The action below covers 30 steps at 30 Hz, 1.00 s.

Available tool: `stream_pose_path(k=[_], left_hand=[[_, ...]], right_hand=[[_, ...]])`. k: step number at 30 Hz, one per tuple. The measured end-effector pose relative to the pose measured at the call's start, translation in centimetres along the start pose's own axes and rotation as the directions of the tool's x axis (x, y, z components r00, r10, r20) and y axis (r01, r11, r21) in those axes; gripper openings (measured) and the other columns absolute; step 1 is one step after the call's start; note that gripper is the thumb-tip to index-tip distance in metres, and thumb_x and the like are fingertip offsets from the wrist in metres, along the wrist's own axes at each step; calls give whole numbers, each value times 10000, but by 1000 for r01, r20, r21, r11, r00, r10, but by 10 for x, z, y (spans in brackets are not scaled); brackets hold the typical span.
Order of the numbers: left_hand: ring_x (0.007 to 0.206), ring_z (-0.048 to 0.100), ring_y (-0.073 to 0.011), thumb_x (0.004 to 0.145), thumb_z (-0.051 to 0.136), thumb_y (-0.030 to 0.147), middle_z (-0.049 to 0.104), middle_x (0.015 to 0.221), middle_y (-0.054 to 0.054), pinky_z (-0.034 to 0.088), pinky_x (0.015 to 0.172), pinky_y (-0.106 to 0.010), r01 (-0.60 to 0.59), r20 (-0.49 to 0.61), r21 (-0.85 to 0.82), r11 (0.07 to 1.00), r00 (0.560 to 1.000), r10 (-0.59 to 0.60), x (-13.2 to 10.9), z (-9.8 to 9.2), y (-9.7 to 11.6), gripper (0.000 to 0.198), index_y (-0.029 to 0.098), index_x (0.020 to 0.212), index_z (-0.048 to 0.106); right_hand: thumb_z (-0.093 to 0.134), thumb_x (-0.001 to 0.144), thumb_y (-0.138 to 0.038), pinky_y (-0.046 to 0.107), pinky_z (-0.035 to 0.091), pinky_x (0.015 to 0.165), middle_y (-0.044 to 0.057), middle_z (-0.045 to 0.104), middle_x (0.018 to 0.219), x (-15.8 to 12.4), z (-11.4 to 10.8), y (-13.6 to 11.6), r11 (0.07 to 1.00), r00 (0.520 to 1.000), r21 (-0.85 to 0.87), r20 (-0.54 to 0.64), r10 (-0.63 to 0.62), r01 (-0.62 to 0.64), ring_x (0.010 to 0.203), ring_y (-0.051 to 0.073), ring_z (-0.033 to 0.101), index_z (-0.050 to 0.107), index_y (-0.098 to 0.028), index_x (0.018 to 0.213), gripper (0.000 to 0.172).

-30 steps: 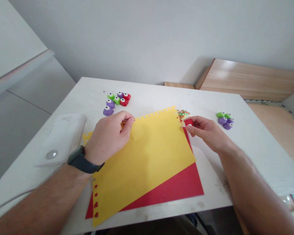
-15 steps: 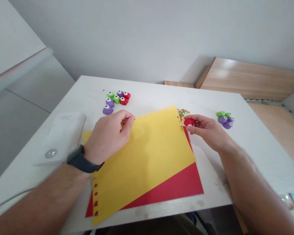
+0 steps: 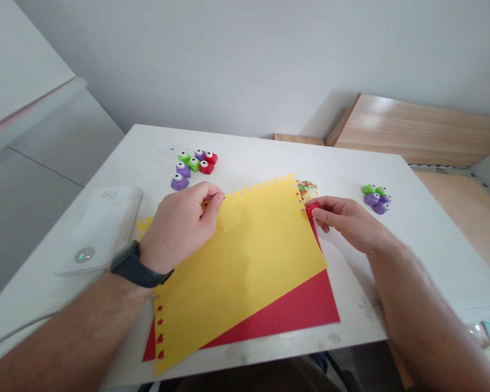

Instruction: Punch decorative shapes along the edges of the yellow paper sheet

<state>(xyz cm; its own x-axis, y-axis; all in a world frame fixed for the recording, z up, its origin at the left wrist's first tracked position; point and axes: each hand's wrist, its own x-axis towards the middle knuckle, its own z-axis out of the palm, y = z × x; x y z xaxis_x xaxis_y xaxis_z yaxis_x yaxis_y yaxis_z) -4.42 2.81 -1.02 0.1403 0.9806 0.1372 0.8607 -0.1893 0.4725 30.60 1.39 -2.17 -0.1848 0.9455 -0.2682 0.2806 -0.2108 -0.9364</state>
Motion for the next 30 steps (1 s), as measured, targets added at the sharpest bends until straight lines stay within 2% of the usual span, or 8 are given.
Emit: stream_pose_path(k=[7,30], left_hand=[[803,717,-218,1024,492,438,812,1017,-22,477,712,-327,6,1,3,1000,1000,-6,0,-2,1,284,255,1048,708],[802,714,-223,1022,495,427,810,1020,-23,479,731,-331,17,10,-6,1000,1000,-17,-1,-2,2,278,257,1060,712]], right_hand=[[789,887,-536,320,410,605,40,704,863,-3,2,-5,999,1000,-41,18,4,-4,679,156,514,795,-201,1108,401],[750,936,-520,313,389,603,31,689,841,-3,2,-4,1000,997,-29,71,-4,6,675,149,510,763,-199,1115,367]])
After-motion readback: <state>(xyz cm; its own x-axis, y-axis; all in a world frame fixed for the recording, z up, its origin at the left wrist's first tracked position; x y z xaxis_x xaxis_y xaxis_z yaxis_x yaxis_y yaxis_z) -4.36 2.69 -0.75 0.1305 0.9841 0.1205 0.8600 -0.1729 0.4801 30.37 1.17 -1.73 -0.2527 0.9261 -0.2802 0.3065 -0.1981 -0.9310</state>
